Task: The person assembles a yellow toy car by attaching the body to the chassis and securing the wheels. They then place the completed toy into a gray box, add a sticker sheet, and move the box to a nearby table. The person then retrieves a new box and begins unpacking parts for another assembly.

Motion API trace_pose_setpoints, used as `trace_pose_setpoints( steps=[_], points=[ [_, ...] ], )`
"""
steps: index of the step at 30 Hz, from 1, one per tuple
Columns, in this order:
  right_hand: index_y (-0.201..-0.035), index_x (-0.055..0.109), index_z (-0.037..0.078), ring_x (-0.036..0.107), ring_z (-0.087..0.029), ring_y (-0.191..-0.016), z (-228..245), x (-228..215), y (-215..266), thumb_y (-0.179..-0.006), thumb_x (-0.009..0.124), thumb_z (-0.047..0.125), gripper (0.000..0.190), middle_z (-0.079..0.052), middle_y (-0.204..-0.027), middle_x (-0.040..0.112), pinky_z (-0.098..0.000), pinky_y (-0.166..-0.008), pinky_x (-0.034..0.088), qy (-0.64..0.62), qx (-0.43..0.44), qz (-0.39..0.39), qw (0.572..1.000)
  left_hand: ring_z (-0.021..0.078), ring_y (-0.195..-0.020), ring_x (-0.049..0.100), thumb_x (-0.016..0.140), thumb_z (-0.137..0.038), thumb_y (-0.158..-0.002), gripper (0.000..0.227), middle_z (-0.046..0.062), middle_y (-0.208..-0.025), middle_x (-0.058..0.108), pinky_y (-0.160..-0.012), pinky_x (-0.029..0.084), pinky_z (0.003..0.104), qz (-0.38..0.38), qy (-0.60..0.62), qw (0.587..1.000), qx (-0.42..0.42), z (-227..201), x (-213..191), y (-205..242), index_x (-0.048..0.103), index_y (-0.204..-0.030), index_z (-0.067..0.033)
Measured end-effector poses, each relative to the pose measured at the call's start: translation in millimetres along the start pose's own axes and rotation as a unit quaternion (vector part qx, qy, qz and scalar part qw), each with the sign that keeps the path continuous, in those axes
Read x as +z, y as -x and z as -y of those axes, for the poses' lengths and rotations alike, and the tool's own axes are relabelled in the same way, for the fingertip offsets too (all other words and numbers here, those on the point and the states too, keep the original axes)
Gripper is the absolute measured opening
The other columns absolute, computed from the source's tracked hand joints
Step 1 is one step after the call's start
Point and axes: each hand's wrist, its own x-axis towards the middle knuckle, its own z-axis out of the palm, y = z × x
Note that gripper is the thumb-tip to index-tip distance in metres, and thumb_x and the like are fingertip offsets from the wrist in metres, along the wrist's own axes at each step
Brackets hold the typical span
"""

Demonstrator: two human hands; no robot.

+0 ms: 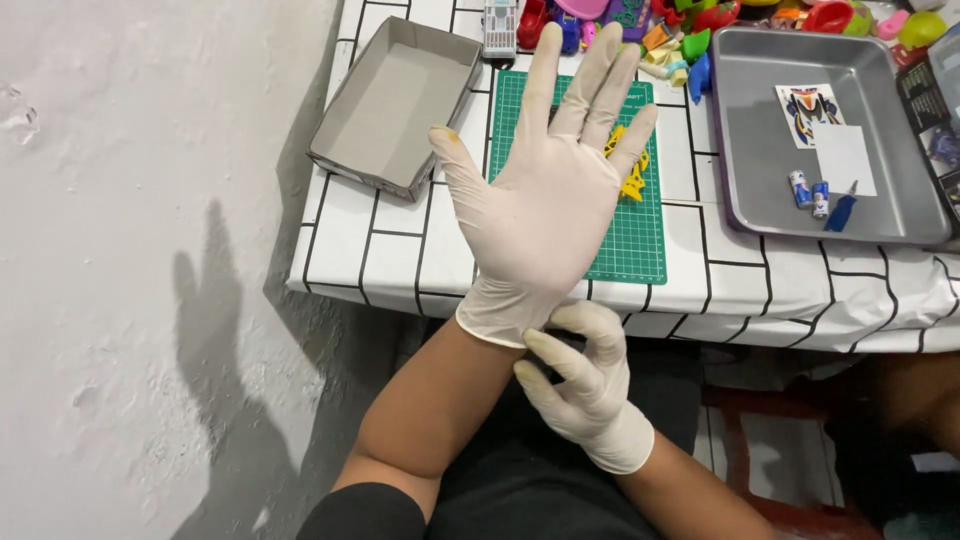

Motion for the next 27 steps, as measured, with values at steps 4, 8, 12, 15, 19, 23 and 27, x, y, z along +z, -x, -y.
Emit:
trace_pose_setpoints(
  steps=[4, 8, 12, 15, 19, 23, 27],
  points=[
    [-0.127, 0.063, 0.012, 0.058, -0.032, -0.117, -2, 12, 27, -0.095, 0.077, 0.016, 0.035, -0.017, -0.13, 0.051, -0.0469, -0.101, 0.054, -0.019, -0.018, 0.005, 1.0, 0.036, -0.157, 0.017, 0.027, -0.075, -0.077, 0.109, 0.023, -0.167, 0.02, -0.131, 0.009, 0.056, -0.041, -0.02, 0.999, 0.026, -3, 17, -1, 0.017, -0.167, -0.0137],
    [-0.118, 0.062, 0.011, 0.061, -0.033, -0.099, 7, 8, 21, -0.097, 0.069, 0.02, 0.024, -0.015, -0.119, 0.055, -0.0472, -0.088, 0.054, -0.048, -0.021, 0.007, 0.999, 0.039, -0.159, 0.016, 0.03, -0.072, -0.07, 0.113, 0.026, -0.165, 0.021, -0.131, 0.011, 0.056, -0.066, -0.018, 0.997, 0.018, -4, 35, 1, 0.018, -0.166, -0.0125],
    [-0.145, 0.049, 0.005, 0.052, -0.026, -0.134, 20, 16, 0, -0.107, 0.062, 0.046, 0.058, -0.014, -0.144, 0.05, -0.0412, -0.114, 0.046, -0.311, 0.18, -0.141, 0.922, 0.0435, -0.163, 0.01, 0.036, -0.065, -0.06, 0.12, 0.029, -0.168, 0.016, -0.127, 0.012, 0.057, -0.049, -0.011, 0.998, -0.039, -3, 40, 9, 0.014, -0.166, -0.0124],
    [-0.162, 0.016, 0.003, 0.034, -0.032, -0.153, 27, 10, -47, -0.089, 0.08, 0.056, 0.11, -0.018, -0.168, 0.027, -0.0484, -0.127, 0.033, -0.565, 0.307, -0.112, 0.758, 0.0466, -0.161, 0.006, 0.035, -0.071, -0.06, 0.128, 0.028, -0.162, 0.012, -0.128, 0.009, 0.061, 0.027, -0.055, 0.996, -0.068, 2, 30, 16, -0.002, -0.17, -0.0165],
    [-0.147, 0.035, 0.002, 0.046, -0.029, -0.139, 34, 15, -57, -0.086, 0.081, 0.061, 0.096, -0.016, -0.15, 0.043, -0.0449, -0.118, 0.04, -0.58, 0.324, -0.016, 0.747, 0.0486, -0.16, 0.012, 0.033, -0.073, -0.058, 0.131, 0.028, -0.16, 0.018, -0.128, 0.015, 0.061, 0.027, -0.092, 0.993, -0.075, -1, 31, 22, -0.003, -0.171, -0.0178],
    [-0.126, 0.064, 0.002, 0.063, -0.024, -0.119, 39, 25, -58, -0.082, 0.083, 0.063, 0.078, -0.012, -0.126, 0.067, -0.0391, -0.105, 0.049, -0.605, 0.344, 0.144, 0.704, 0.0489, -0.157, 0.016, 0.028, -0.077, -0.061, 0.127, 0.028, -0.155, 0.023, -0.131, 0.013, 0.063, 0.007, -0.09, 0.996, -0.02, -9, 27, 21, 0.001, -0.171, -0.0202],
    [-0.128, 0.065, 0.005, 0.062, -0.023, -0.124, 37, 32, -55, -0.083, 0.086, 0.041, 0.062, -0.009, -0.129, 0.067, -0.0385, -0.11, 0.047, -0.626, 0.369, 0.147, 0.671, 0.0516, -0.155, 0.025, 0.026, -0.077, -0.064, 0.125, 0.031, -0.151, 0.033, -0.134, 0.018, 0.067, -0.026, -0.103, 0.994, 0.038, -16, 19, 18, 0.009, -0.171, -0.0166]
  ],
)
